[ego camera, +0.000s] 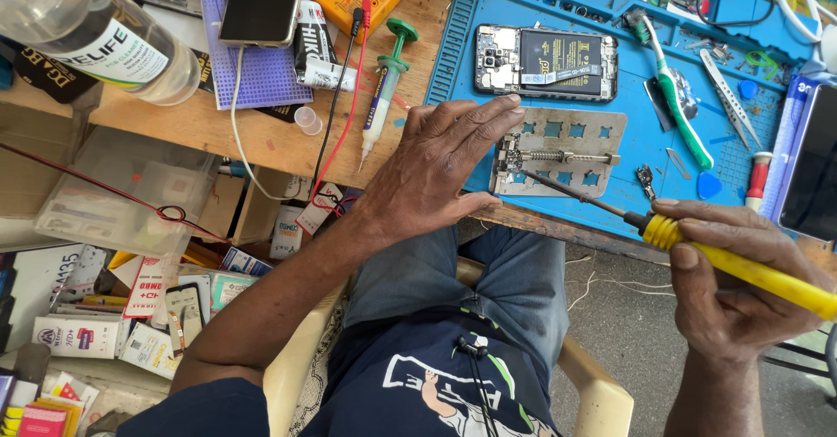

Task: The person cleans small electronic components with a toothbrush and a pen-like tool, then places them into a disassembled smartphone chassis. They connect a charging cable to the phone and later use a soldering iron on a component held in a vise.

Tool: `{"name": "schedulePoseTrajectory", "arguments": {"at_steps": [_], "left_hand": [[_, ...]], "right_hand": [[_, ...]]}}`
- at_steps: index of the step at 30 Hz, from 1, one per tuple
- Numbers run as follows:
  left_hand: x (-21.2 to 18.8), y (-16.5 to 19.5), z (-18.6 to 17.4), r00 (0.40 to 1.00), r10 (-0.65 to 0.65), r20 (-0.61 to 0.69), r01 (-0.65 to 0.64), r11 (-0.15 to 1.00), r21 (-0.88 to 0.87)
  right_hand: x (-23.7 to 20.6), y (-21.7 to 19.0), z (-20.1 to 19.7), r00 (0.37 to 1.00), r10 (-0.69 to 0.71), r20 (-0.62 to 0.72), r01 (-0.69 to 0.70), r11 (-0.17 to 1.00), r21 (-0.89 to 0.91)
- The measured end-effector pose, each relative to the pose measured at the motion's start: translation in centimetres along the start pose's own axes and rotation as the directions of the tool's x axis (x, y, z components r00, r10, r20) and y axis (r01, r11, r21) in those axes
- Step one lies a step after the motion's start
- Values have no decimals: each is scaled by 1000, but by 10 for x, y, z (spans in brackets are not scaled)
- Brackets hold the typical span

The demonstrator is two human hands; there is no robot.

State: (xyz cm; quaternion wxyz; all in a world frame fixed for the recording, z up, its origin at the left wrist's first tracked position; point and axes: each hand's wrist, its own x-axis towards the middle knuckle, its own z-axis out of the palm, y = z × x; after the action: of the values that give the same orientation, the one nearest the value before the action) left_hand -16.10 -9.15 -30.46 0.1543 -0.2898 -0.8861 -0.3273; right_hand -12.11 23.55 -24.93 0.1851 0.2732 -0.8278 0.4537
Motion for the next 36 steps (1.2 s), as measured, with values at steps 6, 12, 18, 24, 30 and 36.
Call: {"name": "schedulePoseTrajectory", "arguments": {"at_steps": [6,12,18,24,30,36], "left_hand": [[-1,-1,1,1000,-7,11,7,1000,14],[0,-1,1,1000,6,1,-6,1000,0],[2,0,-4,1000,-4,20,4,1000,3],[4,5,-6,1000,-8,-5,8,1000,-11],[4,12,-8,1000,-4,-2,4,1000,4],[9,14,-5,998,-55,32,55,998,-1]], "right_hand": [[0,0,1,1000,-25,-4,25,1000,5],[-3,4,0,999,-48,-9,48,999,2],[-14,15,-7,989,-4,-147,27,987,155],[-23,17,-3,964,28,-263,34,974,226],[-30,5,5,980,47,-195,-19,989,144],[-49,25,-17,903,140,-406,-6,949,314]]}}
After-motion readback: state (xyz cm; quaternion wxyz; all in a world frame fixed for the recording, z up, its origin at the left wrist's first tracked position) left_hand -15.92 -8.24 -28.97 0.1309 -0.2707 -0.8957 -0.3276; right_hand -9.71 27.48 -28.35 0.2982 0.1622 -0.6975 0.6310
